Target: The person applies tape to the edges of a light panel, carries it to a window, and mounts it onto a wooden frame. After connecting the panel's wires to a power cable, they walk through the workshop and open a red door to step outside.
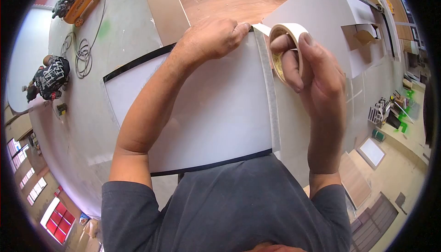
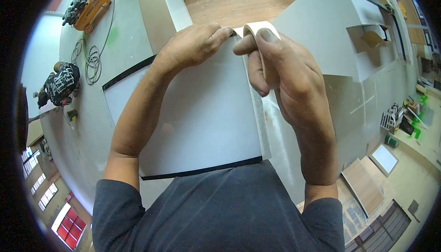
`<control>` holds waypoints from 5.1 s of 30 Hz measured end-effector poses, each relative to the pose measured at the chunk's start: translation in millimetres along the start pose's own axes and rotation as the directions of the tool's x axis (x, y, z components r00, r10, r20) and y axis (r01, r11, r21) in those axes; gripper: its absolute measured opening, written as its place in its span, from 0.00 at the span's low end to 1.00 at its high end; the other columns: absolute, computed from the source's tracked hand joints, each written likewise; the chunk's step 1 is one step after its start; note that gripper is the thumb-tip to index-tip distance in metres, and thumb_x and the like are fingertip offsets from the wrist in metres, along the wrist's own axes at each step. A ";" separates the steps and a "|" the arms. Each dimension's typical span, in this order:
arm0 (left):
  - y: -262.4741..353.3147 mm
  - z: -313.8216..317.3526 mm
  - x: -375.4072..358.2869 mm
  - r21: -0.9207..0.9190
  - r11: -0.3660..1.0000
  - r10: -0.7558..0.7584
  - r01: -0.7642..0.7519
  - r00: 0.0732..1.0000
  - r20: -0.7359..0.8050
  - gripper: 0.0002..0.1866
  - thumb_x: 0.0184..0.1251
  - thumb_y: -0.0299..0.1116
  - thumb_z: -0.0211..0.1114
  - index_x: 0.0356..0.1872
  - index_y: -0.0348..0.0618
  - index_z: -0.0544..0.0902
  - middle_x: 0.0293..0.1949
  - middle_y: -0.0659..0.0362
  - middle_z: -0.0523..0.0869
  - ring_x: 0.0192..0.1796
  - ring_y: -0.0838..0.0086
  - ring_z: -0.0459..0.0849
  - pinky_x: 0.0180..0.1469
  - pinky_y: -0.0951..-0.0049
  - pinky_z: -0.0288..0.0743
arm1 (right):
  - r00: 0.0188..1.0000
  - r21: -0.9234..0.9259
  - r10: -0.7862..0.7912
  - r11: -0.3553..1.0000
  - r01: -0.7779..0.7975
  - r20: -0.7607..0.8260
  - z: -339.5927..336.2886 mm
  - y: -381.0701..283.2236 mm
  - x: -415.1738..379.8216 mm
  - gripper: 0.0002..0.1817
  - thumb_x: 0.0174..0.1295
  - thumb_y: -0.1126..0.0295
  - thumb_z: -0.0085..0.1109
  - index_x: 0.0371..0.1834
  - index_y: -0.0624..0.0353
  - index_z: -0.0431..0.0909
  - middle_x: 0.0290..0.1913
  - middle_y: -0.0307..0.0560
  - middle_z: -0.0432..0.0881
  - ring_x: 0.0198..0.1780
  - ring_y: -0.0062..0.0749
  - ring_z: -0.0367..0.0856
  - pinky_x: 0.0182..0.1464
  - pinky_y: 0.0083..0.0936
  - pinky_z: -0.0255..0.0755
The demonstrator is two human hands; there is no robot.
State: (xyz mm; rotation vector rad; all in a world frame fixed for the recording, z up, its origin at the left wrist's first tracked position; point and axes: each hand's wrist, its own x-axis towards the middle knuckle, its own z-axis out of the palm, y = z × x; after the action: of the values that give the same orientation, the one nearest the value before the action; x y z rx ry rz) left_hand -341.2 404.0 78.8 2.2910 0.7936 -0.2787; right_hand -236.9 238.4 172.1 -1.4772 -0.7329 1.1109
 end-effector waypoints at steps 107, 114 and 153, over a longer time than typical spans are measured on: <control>101.2 114.8 -65.5 0.183 0.444 0.754 -0.877 0.477 0.451 0.30 0.62 0.66 0.60 0.32 0.46 0.87 0.27 0.53 0.85 0.50 0.60 0.84 0.73 0.39 0.49 | 0.730 -0.067 0.133 0.969 -0.239 -0.671 45.4 163.2 -211.2 0.14 0.70 0.68 0.56 0.53 0.63 0.71 0.41 0.58 0.86 0.44 0.42 0.87 0.45 0.32 0.79; 104.9 119.3 -63.5 0.274 0.454 0.636 -0.848 0.523 0.567 0.43 0.54 0.81 0.51 0.19 0.44 0.84 0.16 0.53 0.80 0.29 0.62 0.85 0.67 0.40 0.58 | 0.695 -0.277 -0.045 0.934 -0.226 -0.718 51.6 158.3 -217.8 0.16 0.67 0.72 0.54 0.58 0.58 0.71 0.42 0.57 0.84 0.44 0.43 0.84 0.46 0.34 0.77; 99.7 116.4 -76.1 0.204 0.432 0.713 -0.879 0.471 0.520 0.37 0.49 0.72 0.62 0.23 0.42 0.88 0.24 0.53 0.86 0.33 0.59 0.85 0.48 0.58 0.68 | 0.710 0.079 0.032 0.996 0.034 -0.703 41.1 208.2 -224.1 0.04 0.62 0.74 0.62 0.31 0.63 0.79 0.32 0.40 0.82 0.31 0.19 0.76 0.35 0.20 0.71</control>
State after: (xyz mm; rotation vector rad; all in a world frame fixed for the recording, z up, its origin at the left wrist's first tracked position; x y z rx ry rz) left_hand -337.9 232.9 76.8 2.6286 -0.7278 -0.4298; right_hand -383.9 9.1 27.1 -1.6596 -0.1320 0.4741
